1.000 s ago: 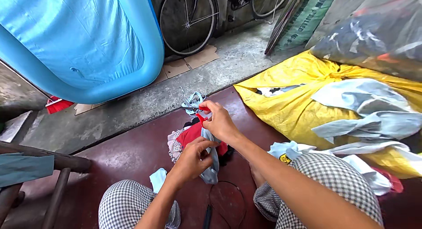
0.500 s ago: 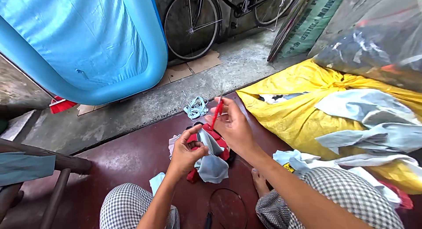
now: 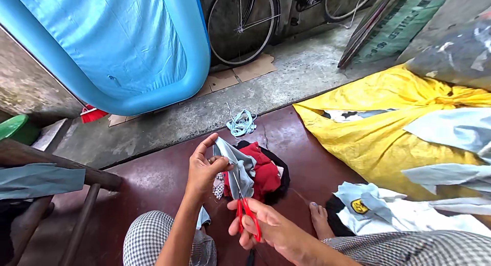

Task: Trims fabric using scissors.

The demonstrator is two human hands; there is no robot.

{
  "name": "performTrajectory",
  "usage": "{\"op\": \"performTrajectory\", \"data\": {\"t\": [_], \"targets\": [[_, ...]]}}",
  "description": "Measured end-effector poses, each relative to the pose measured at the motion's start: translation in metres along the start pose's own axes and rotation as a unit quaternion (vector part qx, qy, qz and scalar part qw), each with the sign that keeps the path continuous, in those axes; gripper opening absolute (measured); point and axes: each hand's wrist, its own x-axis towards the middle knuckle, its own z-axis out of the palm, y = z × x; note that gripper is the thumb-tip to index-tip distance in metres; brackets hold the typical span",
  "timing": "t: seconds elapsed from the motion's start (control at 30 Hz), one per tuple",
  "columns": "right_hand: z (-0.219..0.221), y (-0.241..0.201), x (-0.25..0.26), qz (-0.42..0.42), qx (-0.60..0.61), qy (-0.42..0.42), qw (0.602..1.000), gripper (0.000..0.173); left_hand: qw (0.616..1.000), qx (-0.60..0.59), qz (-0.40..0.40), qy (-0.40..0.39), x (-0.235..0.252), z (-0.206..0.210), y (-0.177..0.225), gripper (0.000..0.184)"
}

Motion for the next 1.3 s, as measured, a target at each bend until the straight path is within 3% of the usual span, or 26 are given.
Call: {"op": "performTrajectory", "data": {"t": [0.37, 0.57, 0.7, 0.97, 1.3], "targets": [[-0.023, -0.017, 0.011, -0.064, -0.100, -0.011, 0.993, 0.062, 0.998, 0.020, -0.014, -0.054, -0.006, -0.004, 0.007, 0.079], [-0.035, -0.033, 0.007, 0.009, -0.158, -0.058, 0.986, 0.058, 0.998, 0.041, 0.005, -0.055, -0.009, -0.013, 0.012, 0.081], [-0.041, -0.031, 0.010, 0.010, -0.181, -0.066, 0.981, 0.059, 0.996, 0.059, 0.002, -0.070, -0.010, -0.015, 0.018, 0.082], [-0.039, -0.039, 0.014, 0.031, -0.376, -0.017, 0.926, 0.067, 0.990, 0.100, -0.018, -0.098, -0.009, -0.025, 0.023, 0.086], [-0.032, -0.035, 0.018, -0.005, -0.474, 0.051, 0.879, 0.080, 0.985, 0.094, -0.028, -0.142, -0.005, -0.027, 0.018, 0.087]]}}
